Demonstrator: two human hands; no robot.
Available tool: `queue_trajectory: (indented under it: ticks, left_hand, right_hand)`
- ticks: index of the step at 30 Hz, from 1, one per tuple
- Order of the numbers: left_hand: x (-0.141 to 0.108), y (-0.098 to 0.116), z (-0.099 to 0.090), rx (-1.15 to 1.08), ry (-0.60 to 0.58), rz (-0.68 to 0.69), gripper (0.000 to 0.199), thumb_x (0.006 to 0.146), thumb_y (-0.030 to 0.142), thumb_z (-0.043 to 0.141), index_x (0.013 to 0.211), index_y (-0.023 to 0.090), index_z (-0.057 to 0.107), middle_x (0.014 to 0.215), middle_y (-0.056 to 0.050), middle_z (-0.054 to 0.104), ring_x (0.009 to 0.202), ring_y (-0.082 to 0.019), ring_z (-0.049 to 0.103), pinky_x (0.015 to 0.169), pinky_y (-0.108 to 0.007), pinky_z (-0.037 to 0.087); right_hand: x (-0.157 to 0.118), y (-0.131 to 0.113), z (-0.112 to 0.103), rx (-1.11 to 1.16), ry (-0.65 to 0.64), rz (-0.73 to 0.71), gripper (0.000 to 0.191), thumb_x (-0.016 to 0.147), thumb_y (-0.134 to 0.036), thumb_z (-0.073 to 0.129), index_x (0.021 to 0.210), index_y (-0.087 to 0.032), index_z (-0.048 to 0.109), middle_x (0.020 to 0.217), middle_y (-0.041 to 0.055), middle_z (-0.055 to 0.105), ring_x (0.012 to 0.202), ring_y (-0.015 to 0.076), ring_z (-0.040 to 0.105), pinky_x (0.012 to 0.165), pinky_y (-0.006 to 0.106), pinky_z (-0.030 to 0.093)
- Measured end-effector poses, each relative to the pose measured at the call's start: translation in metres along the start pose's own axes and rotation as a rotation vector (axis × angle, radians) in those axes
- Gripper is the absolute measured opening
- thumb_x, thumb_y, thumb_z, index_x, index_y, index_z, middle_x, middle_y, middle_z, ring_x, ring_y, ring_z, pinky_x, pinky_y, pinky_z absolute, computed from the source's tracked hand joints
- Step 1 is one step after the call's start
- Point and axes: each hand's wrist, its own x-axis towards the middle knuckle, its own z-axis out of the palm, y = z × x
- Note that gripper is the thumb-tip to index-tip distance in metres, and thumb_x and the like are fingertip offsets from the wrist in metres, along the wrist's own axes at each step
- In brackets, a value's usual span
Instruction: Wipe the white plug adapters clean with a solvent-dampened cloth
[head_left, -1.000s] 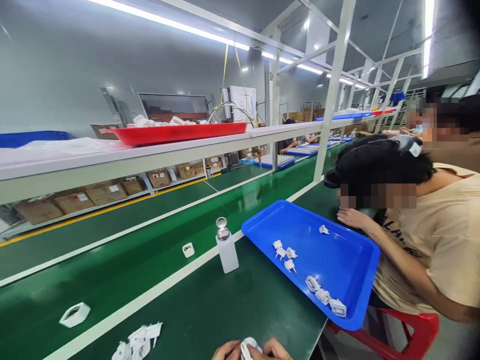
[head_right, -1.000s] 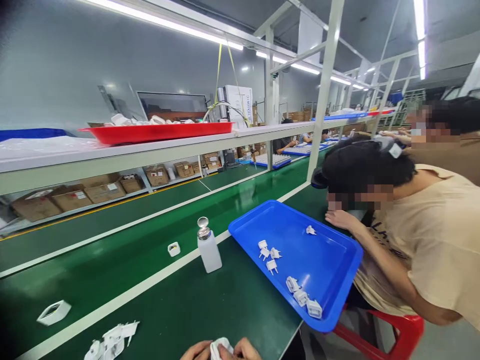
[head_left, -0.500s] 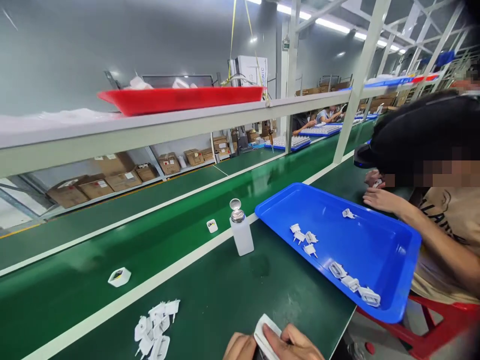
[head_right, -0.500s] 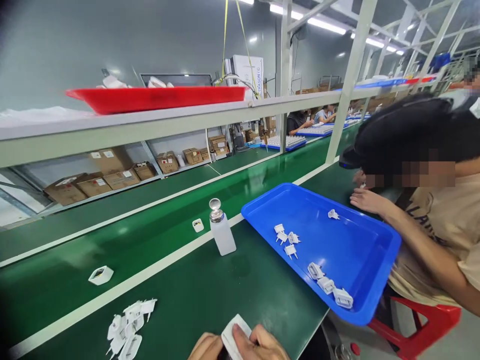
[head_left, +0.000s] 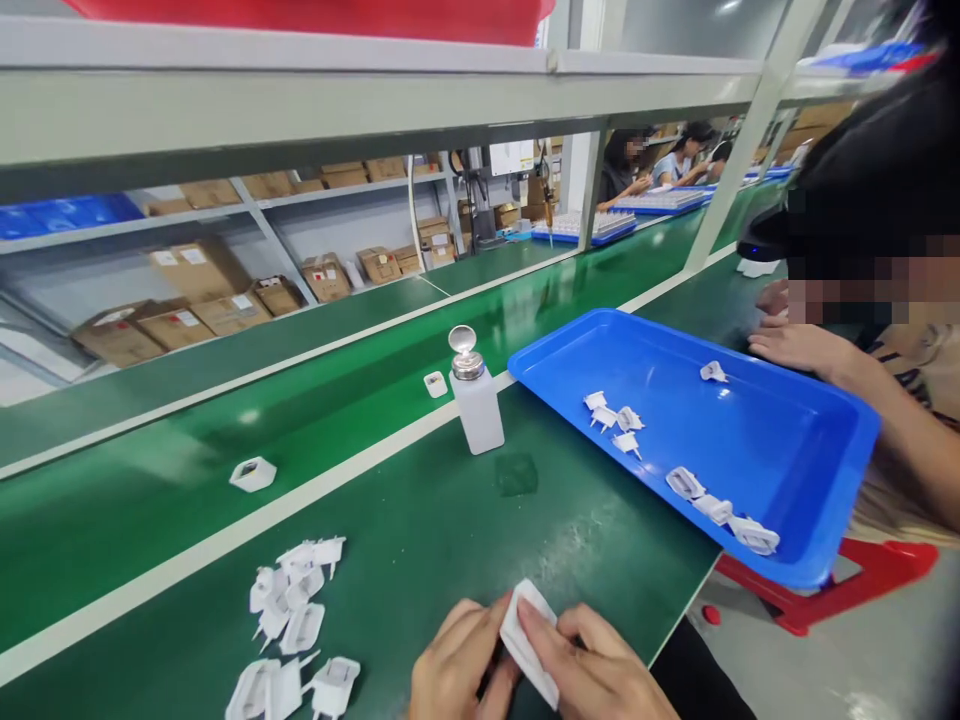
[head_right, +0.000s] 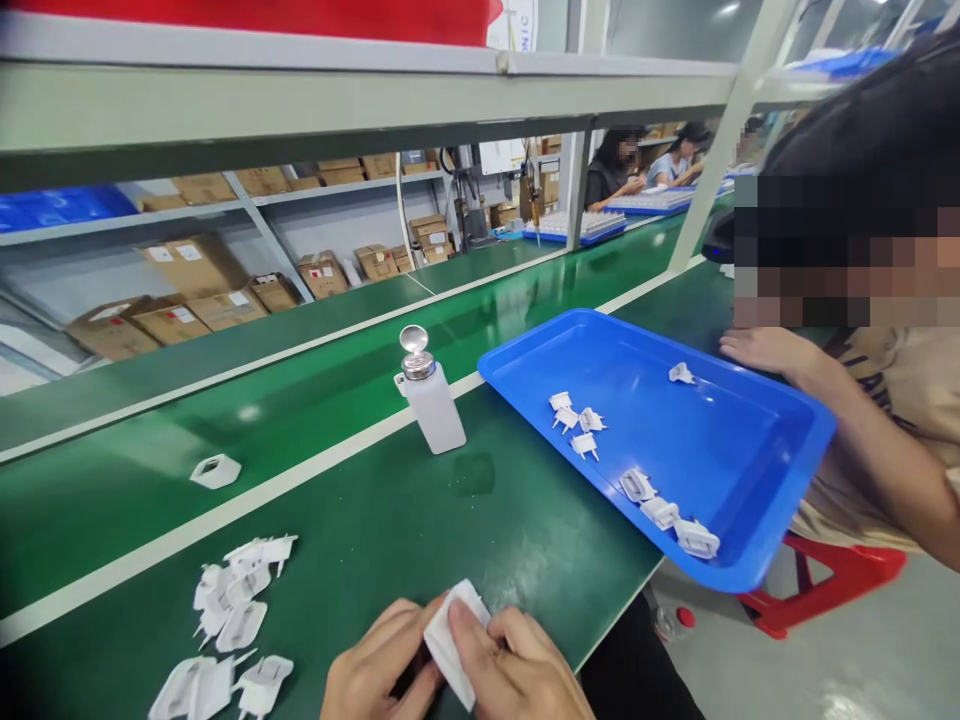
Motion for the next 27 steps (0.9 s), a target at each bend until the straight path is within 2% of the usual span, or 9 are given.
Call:
queue_trajectory:
  ticks: [3, 7, 9, 11, 15, 17, 21, 24, 27]
  left_hand:
    - [0.005, 0.008, -0.005, 0.027, -0.053, -0.04, 0.018, 0.092, 0.011, 0.062, 0.107, 0.016, 0.07, 0.074, -0.004, 0.069, 0.067, -0.016, 0.064, 0.063, -0.023, 0.057]
    - [0.001, 0.013, -0.006, -0.028, -0.007, -0.016, 0.038, 0.088, 0.011, 0.069, 0.125, 0.013, 0.065, 0.081, -0.006, 0.071, 0.07, -0.017, 0.065, 0.064, -0.024, 0.058]
    - [-0.003, 0.017, -0.005, -0.124, 0.035, -0.041, 0.044, 0.086, 0.01, 0.072, 0.13, 0.018, 0.065, 0.085, -0.006, 0.073, 0.072, -0.016, 0.067, 0.068, -0.024, 0.059]
    - [-0.005, 0.024, -0.005, -0.233, 0.125, -0.116, 0.048, 0.084, 0.013, 0.077, 0.13, 0.024, 0.068, 0.085, -0.004, 0.075, 0.074, -0.016, 0.069, 0.072, -0.024, 0.059]
    - [-0.004, 0.037, -0.006, -0.443, 0.276, -0.34, 0.04, 0.076, 0.02, 0.086, 0.114, 0.03, 0.079, 0.091, -0.003, 0.079, 0.073, -0.016, 0.075, 0.069, -0.021, 0.062]
    - [-0.001, 0.042, -0.007, -0.519, 0.311, -0.453, 0.035, 0.073, 0.022, 0.089, 0.106, 0.029, 0.082, 0.09, -0.003, 0.079, 0.069, -0.016, 0.076, 0.066, -0.021, 0.063]
    - [0.003, 0.048, -0.01, -0.62, 0.363, -0.655, 0.025, 0.07, 0.026, 0.09, 0.094, 0.027, 0.085, 0.079, -0.001, 0.075, 0.062, -0.018, 0.075, 0.061, -0.023, 0.063]
    - [0.003, 0.047, -0.012, -0.621, 0.37, -0.692, 0.024, 0.071, 0.027, 0.089, 0.094, 0.026, 0.085, 0.078, -0.002, 0.073, 0.062, -0.017, 0.073, 0.06, -0.022, 0.062]
    - [0.003, 0.042, -0.014, -0.649, 0.351, -0.725, 0.021, 0.074, 0.03, 0.087, 0.095, 0.025, 0.084, 0.082, -0.002, 0.073, 0.066, -0.016, 0.072, 0.062, -0.021, 0.061]
  right_hand:
    - [0.032, -0.011, -0.022, 0.093, -0.15, 0.084, 0.055, 0.097, -0.003, 0.038, 0.15, -0.014, 0.049, 0.082, 0.0079, 0.066, 0.081, 0.0234, 0.06, 0.065, 0.031, 0.054]
    - [0.055, -0.019, -0.045, 0.316, -0.203, 0.349, 0.039, 0.106, -0.024, 0.035, 0.124, -0.023, 0.069, 0.08, 0.0028, 0.056, 0.075, 0.0194, 0.058, 0.066, 0.031, 0.046]
    - [0.052, -0.019, -0.047, 0.494, -0.14, 0.502, 0.038, 0.106, -0.039, 0.041, 0.112, -0.025, 0.075, 0.081, 0.0022, 0.058, 0.079, 0.0194, 0.058, 0.073, 0.032, 0.045]
    - [0.041, -0.02, -0.041, 0.723, -0.005, 0.682, 0.038, 0.1, -0.051, 0.053, 0.105, -0.023, 0.078, 0.081, 0.0026, 0.063, 0.083, 0.021, 0.059, 0.077, 0.032, 0.046]
    - [0.021, -0.033, -0.018, 1.218, 0.318, 1.002, 0.037, 0.082, -0.054, 0.078, 0.1, -0.022, 0.081, 0.079, 0.0042, 0.069, 0.079, 0.0215, 0.061, 0.073, 0.032, 0.051]
    - [0.02, -0.043, -0.007, 1.393, 0.391, 1.001, 0.034, 0.079, -0.05, 0.082, 0.099, -0.023, 0.081, 0.079, 0.0055, 0.07, 0.076, 0.0206, 0.062, 0.071, 0.032, 0.053]
    - [0.029, -0.058, 0.008, 1.521, 0.343, 0.868, 0.03, 0.086, -0.044, 0.077, 0.107, -0.024, 0.081, 0.076, 0.0052, 0.069, 0.067, 0.0179, 0.06, 0.064, 0.029, 0.053]
    - [0.027, -0.063, 0.013, 1.365, 0.338, 0.824, 0.034, 0.088, -0.046, 0.074, 0.112, -0.024, 0.08, 0.075, 0.0058, 0.07, 0.066, 0.0206, 0.063, 0.06, 0.03, 0.055]
    - [0.018, -0.064, 0.012, 1.085, 0.367, 0.824, 0.035, 0.089, -0.047, 0.072, 0.112, -0.022, 0.08, 0.076, 0.0059, 0.071, 0.069, 0.0234, 0.067, 0.06, 0.03, 0.057]
